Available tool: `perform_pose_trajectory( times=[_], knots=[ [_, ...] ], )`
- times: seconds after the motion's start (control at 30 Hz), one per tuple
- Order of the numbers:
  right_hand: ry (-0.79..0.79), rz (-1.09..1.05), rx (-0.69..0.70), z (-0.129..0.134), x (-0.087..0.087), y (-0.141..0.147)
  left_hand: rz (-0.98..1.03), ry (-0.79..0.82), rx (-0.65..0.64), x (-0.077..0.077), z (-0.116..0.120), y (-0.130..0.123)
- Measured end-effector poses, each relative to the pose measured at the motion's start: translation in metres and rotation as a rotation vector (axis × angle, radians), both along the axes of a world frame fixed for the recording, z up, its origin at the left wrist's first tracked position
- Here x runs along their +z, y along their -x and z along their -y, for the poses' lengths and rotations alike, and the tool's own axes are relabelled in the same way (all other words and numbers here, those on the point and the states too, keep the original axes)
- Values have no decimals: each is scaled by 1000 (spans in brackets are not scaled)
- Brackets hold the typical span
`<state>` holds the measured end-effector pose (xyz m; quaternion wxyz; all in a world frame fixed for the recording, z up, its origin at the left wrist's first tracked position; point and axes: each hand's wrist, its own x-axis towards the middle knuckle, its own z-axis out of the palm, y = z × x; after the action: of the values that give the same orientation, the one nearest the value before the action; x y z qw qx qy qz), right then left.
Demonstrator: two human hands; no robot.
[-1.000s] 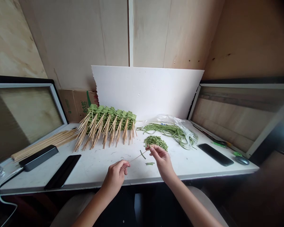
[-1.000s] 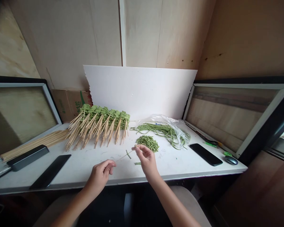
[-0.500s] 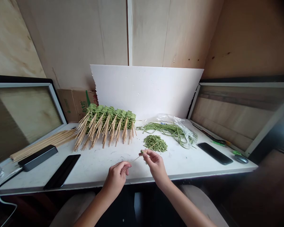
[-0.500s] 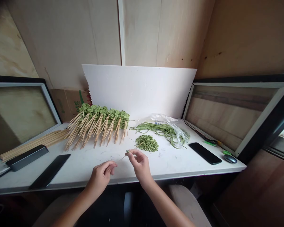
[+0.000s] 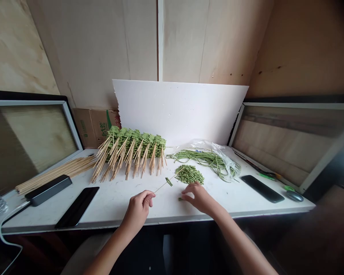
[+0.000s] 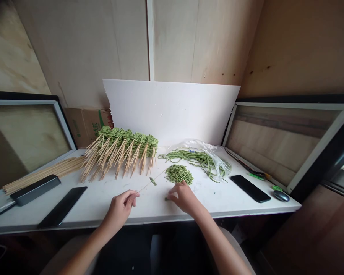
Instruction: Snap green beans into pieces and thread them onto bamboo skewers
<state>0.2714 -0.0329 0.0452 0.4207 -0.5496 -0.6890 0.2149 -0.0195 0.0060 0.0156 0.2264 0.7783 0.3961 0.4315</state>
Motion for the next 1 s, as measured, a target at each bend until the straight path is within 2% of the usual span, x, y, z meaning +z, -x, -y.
perform_pose_trajectory(
  times=[0.1, 0.2, 0.37, 0.47, 0.57, 0.8, 0.9, 1.0],
  knots=[
    [-16, 101, -8, -1, -8, -4, 6, 18, -2, -1, 0, 0],
    [-47, 188, -33, 0, -8, 0, 7, 35, -11, -2, 1, -1],
    [-35, 163, -47, 0, -2, 1, 10, 58, -24, -3, 1, -2],
    [-2, 9, -85, -4, 2, -1, 10, 61, -14, -2, -1, -1],
    [53, -262, -108, -7, 6, -4, 8, 53, -6, 0, -1, 1],
    [124, -863, -25, -10, 10, -4, 10, 44, -37, 1, 2, 0],
    [112, -979, -63, -11, 10, -2, 11, 60, -51, 1, 4, 0],
    [97, -992, -75, -10, 11, 1, 12, 82, -66, 4, 7, -1]
  ],
)
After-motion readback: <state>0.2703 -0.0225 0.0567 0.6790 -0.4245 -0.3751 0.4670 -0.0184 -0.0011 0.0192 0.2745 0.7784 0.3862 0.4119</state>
